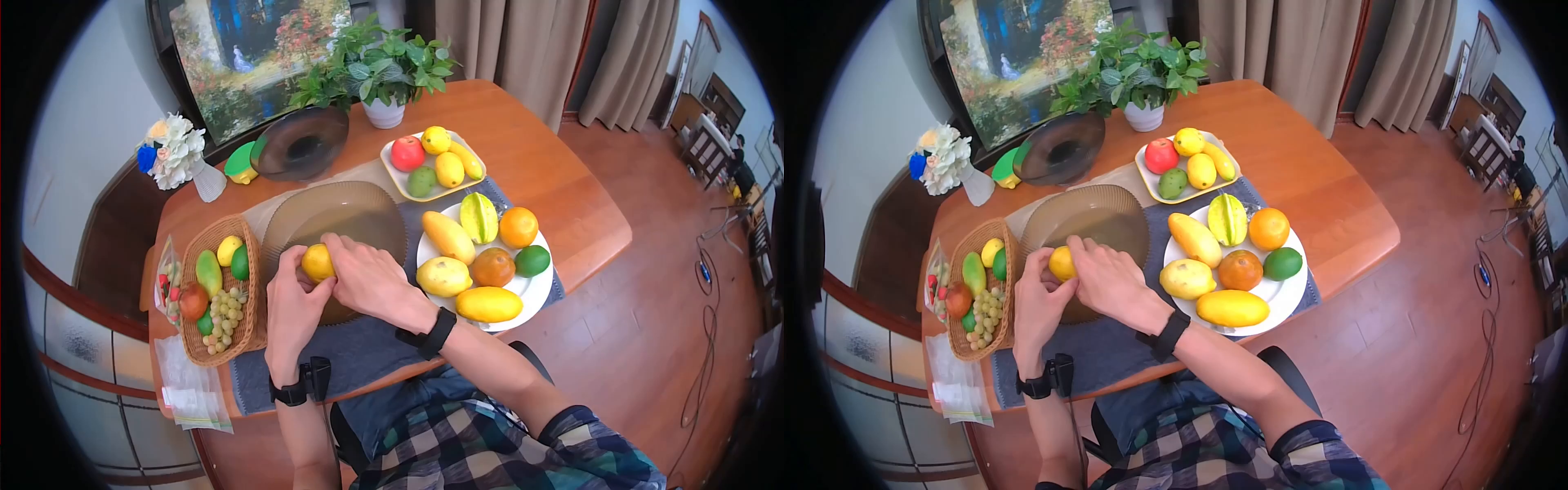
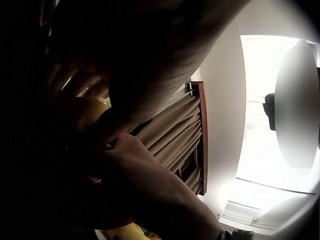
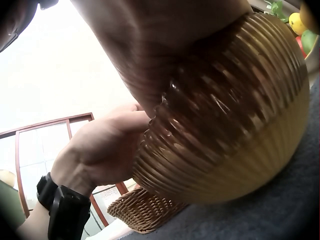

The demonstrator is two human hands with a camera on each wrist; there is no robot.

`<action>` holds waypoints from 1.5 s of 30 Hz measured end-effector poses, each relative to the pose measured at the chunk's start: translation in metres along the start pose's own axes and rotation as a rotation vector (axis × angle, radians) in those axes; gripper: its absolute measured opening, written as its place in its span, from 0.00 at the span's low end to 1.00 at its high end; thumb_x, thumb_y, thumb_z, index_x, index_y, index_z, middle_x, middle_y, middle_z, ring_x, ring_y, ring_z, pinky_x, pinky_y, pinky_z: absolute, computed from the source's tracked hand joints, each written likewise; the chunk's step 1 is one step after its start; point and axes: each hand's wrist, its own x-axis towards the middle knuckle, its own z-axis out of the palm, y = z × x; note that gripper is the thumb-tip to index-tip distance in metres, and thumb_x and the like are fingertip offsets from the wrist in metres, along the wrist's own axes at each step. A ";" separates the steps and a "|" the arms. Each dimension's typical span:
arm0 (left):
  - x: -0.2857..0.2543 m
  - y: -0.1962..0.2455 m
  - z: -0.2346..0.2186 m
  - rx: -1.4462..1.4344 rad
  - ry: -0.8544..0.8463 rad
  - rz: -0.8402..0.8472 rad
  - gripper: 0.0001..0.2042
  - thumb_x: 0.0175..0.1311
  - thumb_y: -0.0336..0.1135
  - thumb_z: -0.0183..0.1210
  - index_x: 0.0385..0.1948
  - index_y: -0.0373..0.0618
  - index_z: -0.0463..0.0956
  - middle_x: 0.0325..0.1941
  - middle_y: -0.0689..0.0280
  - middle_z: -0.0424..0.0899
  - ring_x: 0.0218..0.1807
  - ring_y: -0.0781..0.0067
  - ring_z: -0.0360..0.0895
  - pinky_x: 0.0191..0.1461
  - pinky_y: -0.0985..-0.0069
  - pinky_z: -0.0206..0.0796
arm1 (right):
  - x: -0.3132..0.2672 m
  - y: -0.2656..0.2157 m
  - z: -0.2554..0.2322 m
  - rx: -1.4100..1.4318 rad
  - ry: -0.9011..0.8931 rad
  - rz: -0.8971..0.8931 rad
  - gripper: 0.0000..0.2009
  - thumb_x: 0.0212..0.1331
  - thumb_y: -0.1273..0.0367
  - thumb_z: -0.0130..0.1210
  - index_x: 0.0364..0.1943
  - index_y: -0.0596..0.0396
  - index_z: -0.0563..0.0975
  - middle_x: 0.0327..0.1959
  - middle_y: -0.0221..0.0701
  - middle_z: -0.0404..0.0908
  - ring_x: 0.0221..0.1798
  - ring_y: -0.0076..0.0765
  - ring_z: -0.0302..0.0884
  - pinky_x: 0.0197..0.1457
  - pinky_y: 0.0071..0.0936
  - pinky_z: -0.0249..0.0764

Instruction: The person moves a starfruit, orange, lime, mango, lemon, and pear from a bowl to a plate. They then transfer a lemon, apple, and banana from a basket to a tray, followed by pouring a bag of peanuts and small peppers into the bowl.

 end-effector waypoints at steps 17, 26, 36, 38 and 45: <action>-0.009 -0.028 -0.002 -0.193 0.176 0.023 0.20 0.78 0.30 0.63 0.67 0.36 0.73 0.59 0.53 0.87 0.49 0.67 0.87 0.54 0.69 0.80 | 0.006 -0.004 0.002 0.051 0.160 0.105 0.31 0.55 0.61 0.77 0.58 0.65 0.78 0.52 0.54 0.86 0.55 0.65 0.86 0.54 0.53 0.84; -0.014 -0.024 -0.003 -0.111 0.139 0.028 0.21 0.76 0.28 0.64 0.66 0.35 0.73 0.56 0.52 0.88 0.45 0.65 0.86 0.51 0.67 0.80 | 0.010 -0.018 -0.027 0.000 0.146 0.147 0.35 0.52 0.58 0.79 0.60 0.65 0.76 0.47 0.55 0.88 0.50 0.67 0.88 0.53 0.54 0.85; -0.017 -0.028 0.001 -0.027 0.127 0.110 0.21 0.71 0.24 0.65 0.64 0.33 0.74 0.54 0.51 0.87 0.44 0.64 0.85 0.52 0.68 0.80 | 0.091 0.062 -0.158 -0.404 0.069 0.259 0.30 0.54 0.52 0.74 0.54 0.60 0.78 0.48 0.57 0.89 0.54 0.66 0.89 0.59 0.55 0.84; -0.019 -0.031 0.002 0.008 0.134 0.136 0.21 0.70 0.24 0.66 0.63 0.33 0.75 0.53 0.51 0.87 0.45 0.62 0.85 0.52 0.67 0.79 | 0.098 0.087 -0.159 -0.454 0.037 0.309 0.32 0.53 0.52 0.74 0.55 0.60 0.78 0.50 0.57 0.89 0.57 0.65 0.88 0.62 0.54 0.84; -0.023 -0.024 0.000 0.084 0.137 0.155 0.20 0.68 0.23 0.67 0.60 0.35 0.77 0.54 0.51 0.85 0.51 0.53 0.84 0.56 0.61 0.78 | 0.111 0.124 -0.142 -0.528 -0.106 0.466 0.37 0.52 0.54 0.74 0.61 0.62 0.73 0.54 0.56 0.88 0.60 0.62 0.88 0.65 0.51 0.83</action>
